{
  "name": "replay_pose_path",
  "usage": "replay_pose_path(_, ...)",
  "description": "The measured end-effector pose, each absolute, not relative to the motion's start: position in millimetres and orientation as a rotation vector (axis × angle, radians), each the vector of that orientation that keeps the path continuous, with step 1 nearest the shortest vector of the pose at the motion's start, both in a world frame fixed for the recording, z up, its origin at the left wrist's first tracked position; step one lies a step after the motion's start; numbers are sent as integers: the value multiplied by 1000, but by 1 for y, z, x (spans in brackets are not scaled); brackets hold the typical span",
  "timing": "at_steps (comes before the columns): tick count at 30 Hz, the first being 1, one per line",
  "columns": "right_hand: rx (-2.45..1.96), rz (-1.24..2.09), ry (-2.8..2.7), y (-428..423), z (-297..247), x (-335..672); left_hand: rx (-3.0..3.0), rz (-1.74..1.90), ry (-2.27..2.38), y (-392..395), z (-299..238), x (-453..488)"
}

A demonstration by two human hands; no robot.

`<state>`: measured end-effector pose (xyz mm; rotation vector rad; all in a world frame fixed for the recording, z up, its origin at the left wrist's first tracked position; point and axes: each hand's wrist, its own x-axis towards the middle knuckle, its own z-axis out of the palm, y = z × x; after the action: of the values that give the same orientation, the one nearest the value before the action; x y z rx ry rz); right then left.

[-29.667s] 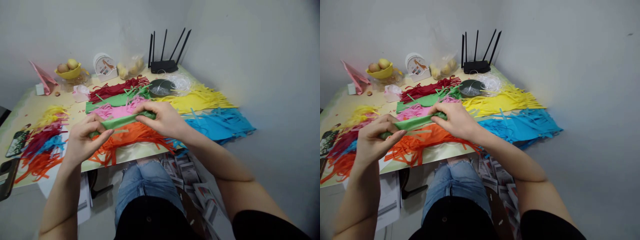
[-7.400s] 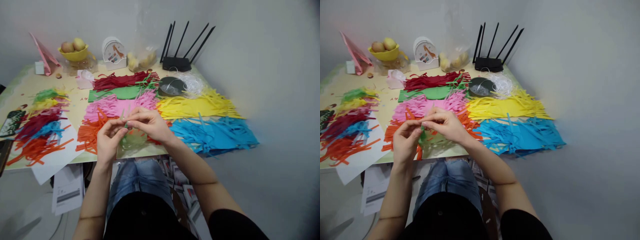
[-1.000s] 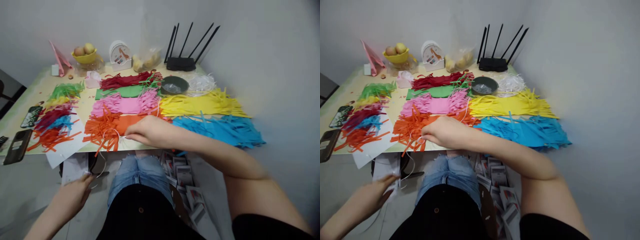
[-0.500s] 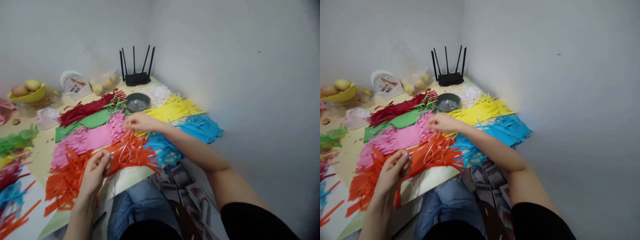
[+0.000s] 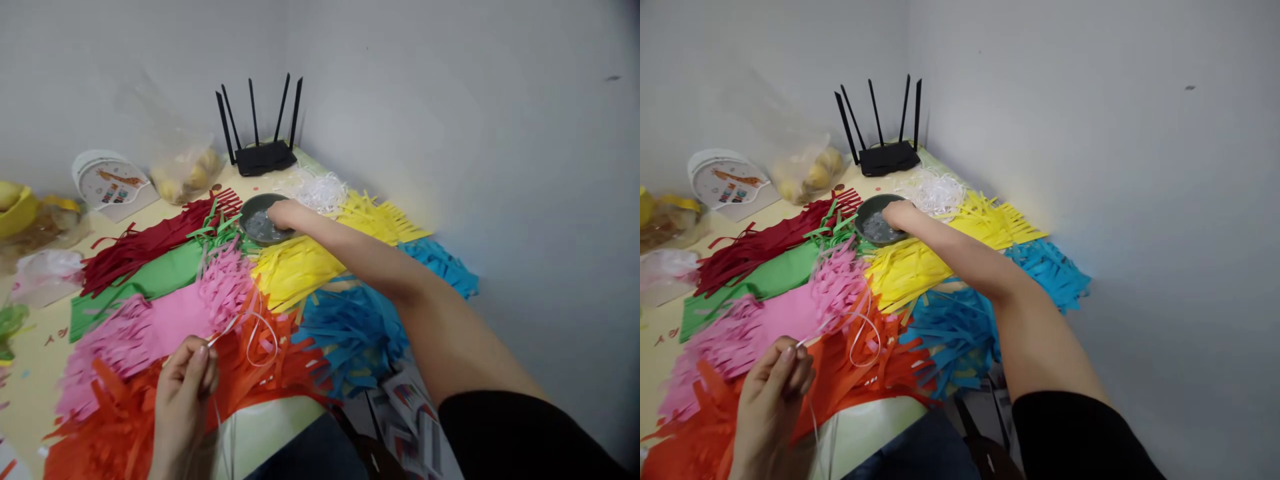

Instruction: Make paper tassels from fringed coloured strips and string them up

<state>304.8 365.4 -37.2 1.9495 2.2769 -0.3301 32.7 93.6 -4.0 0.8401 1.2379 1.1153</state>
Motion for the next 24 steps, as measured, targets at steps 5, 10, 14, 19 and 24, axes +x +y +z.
replay_pose_path(5, 1855, -308, 2285, 368, -27, 300, 850, 1115, 1237, 95, -12, 32)
replay_pose_path(10, 1800, -239, 2330, 362, -17, 302, 854, 1141, 1235, 96, -17, 29)
replay_pose_path(14, 1712, -255, 2412, 356, -15, 299, 875, 1154, 1236, 96, -19, 28)
replay_pose_path(19, 1650, -248, 2397, 349, -18, 286, 883, 1189, 1198, 95, -20, 30)
replay_pose_path(24, 1655, -180, 2413, 348, -5, 291, 889, 1223, 1179, 95, -20, 29)
